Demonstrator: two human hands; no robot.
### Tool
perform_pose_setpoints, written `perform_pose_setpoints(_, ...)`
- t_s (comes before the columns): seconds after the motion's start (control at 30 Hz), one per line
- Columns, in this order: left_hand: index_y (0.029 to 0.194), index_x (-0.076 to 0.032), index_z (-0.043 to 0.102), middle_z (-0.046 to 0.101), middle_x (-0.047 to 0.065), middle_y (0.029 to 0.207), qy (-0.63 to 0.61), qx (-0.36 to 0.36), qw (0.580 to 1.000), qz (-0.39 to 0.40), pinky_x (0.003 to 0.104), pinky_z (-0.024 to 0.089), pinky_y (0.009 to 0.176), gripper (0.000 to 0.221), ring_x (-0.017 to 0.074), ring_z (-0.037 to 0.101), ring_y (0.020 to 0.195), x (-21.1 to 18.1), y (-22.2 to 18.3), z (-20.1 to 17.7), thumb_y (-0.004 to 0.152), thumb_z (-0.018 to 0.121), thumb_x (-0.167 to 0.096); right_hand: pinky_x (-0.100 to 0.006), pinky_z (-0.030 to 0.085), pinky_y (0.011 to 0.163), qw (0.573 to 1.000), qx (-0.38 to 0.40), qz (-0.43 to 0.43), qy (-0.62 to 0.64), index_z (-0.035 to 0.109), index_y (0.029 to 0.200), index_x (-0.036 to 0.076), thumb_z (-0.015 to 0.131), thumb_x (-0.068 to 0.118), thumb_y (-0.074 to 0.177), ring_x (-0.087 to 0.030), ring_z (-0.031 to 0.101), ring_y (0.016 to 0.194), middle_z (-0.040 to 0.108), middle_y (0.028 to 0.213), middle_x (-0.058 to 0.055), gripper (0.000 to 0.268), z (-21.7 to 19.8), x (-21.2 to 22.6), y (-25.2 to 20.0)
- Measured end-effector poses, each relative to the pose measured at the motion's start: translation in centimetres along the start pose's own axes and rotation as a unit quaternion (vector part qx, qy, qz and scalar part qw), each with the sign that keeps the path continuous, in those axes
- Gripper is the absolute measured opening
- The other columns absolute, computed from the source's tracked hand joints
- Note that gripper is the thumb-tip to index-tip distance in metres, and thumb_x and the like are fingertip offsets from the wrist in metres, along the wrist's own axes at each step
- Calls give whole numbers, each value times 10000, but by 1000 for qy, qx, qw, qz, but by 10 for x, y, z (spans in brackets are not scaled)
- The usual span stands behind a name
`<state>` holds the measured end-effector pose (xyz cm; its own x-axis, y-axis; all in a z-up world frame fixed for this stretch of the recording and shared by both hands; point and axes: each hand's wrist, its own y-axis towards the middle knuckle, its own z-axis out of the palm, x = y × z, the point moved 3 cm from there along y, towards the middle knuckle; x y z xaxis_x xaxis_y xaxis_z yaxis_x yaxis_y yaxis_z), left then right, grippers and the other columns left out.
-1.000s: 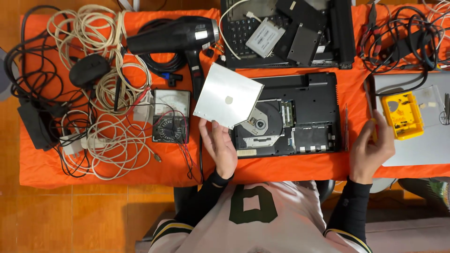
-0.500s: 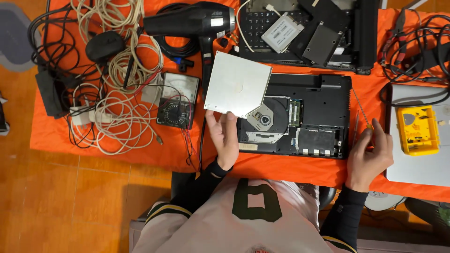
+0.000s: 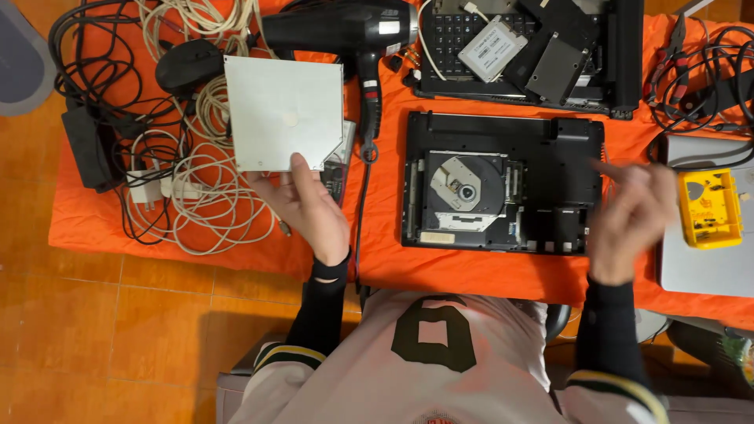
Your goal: Manually disassemble an external optical drive using a screwdriver and hairdryer.
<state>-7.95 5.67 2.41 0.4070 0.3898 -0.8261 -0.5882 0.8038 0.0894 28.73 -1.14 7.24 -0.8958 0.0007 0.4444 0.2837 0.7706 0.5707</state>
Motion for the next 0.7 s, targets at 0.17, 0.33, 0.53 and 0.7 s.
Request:
perform_pose_setpoints(0.17,1605,3,274,620,108,1098,-60,0,998,2,164,362,645,545,16,423,735,27,-1,-16,1119,521,-4,-371,493,915,962,188,-128,153,768,1165,40,589,137,1145,-248,627,1011,660,1031,-107,205,100,115,52)
perform_pose_setpoints(0.33,1562,-2,234,505,220,1520,6,-23,994,104,313,427,1156,526,224,563,1348,26,-10,-19,1099,481,19,-366,552,660,933,323,-71,142,705,1085,-69,698,373,982,-279,721,700,729,809,-198,454,215,182,81)
perform_pose_setpoints(0.53,1567,-6,222,561,249,1431,3,-10,996,83,316,468,1078,545,226,605,1248,20,-10,-19,1089,482,23,-480,555,701,963,268,-24,0,676,951,-81,790,401,835,-412,711,779,715,818,-258,508,291,173,70)
perform_pose_setpoints(0.7,1545,-4,236,545,239,1455,-17,-18,994,104,317,455,1104,519,225,600,1270,16,-10,-19,1083,470,25,-437,570,736,971,197,17,136,608,1054,-102,776,292,852,-360,731,763,734,805,-216,474,309,159,69)
